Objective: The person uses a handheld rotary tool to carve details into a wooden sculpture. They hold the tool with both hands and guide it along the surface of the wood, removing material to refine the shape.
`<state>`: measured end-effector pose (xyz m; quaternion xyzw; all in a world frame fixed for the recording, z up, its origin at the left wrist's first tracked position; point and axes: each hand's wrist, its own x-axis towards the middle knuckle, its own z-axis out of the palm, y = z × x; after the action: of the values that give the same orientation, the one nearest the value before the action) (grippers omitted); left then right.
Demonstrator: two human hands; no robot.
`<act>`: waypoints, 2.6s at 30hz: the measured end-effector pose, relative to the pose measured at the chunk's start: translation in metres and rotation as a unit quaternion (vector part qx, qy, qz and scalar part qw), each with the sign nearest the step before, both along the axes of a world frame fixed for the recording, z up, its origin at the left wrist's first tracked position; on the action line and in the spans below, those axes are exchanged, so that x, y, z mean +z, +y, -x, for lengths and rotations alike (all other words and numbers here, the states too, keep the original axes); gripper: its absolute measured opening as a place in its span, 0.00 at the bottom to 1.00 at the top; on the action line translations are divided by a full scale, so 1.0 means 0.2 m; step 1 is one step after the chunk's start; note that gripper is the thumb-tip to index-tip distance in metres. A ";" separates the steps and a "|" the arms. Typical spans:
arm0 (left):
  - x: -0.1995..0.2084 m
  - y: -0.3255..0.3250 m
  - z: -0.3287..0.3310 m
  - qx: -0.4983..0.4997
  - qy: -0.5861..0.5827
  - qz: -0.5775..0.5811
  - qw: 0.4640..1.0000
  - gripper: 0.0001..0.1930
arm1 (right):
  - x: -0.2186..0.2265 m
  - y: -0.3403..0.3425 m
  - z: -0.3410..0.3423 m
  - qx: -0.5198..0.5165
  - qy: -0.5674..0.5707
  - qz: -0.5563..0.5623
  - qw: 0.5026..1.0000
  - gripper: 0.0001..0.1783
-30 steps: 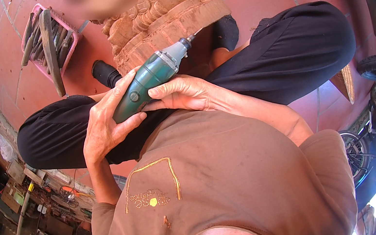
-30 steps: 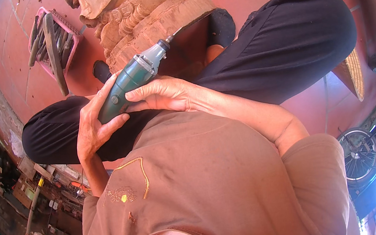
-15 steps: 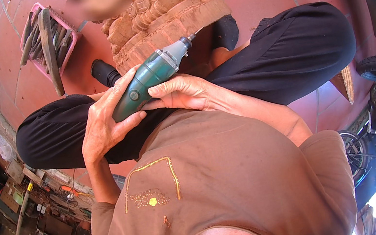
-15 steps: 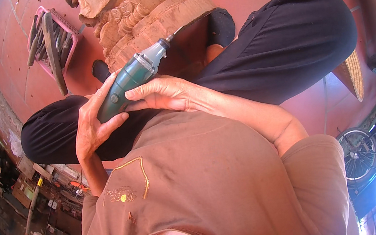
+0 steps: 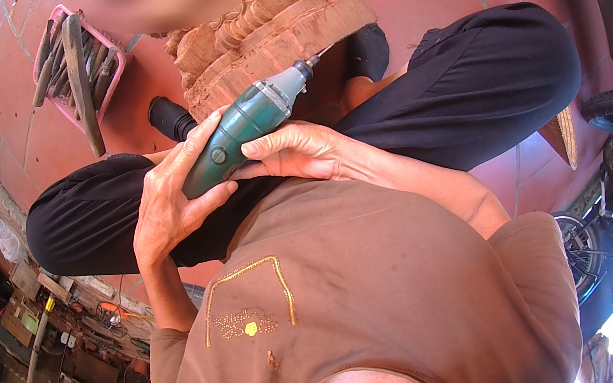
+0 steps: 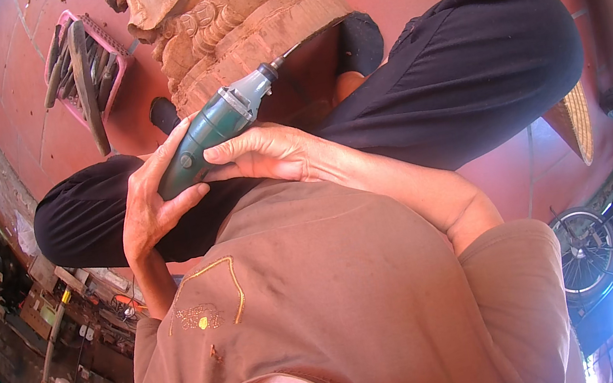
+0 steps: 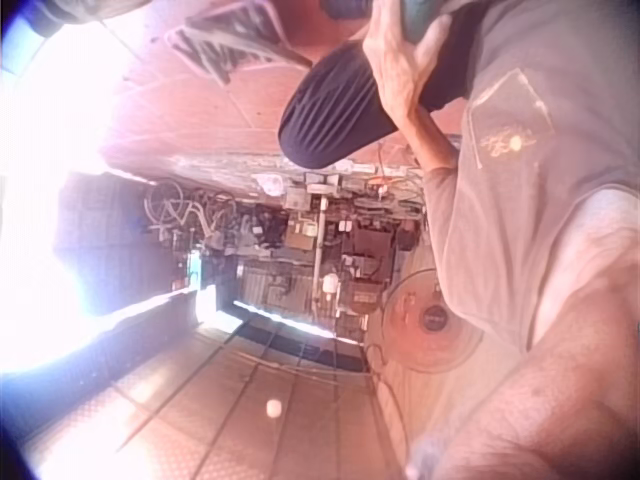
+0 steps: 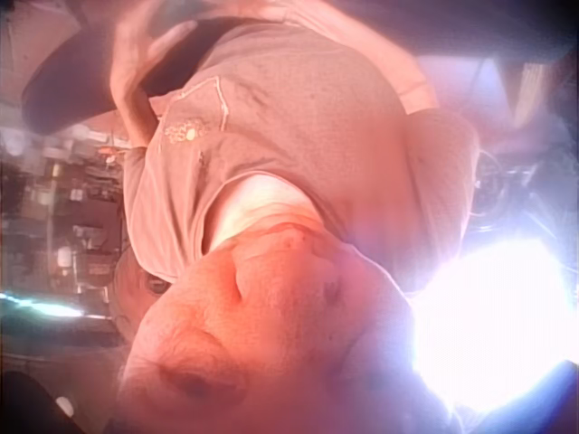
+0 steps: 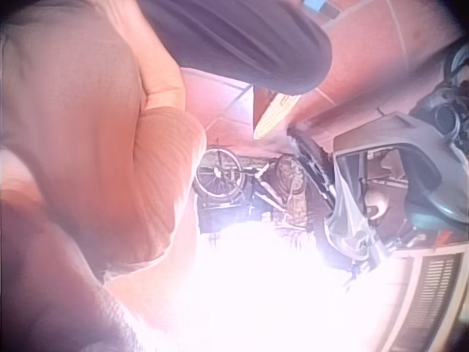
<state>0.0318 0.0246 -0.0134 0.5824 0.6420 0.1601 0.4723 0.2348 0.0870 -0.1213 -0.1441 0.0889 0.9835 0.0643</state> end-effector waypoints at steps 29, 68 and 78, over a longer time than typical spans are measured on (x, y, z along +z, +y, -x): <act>0.00 0.00 0.01 0.005 0.007 -0.010 1.000 0.44 | 0.00 0.01 0.01 -0.004 0.009 -0.004 1.000 0.28; -0.02 0.02 0.01 0.019 0.019 -0.038 0.999 0.44 | 0.03 0.04 0.04 -0.016 -0.028 -0.007 0.999 0.29; -0.02 0.02 0.02 0.025 0.018 -0.024 0.999 0.43 | 0.02 0.04 0.04 -0.014 -0.032 -0.025 0.999 0.30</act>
<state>0.0287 0.0283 -0.0165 0.5796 0.6611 0.1766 0.4426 0.2259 0.0950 -0.1175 -0.1723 0.0638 0.9793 0.0849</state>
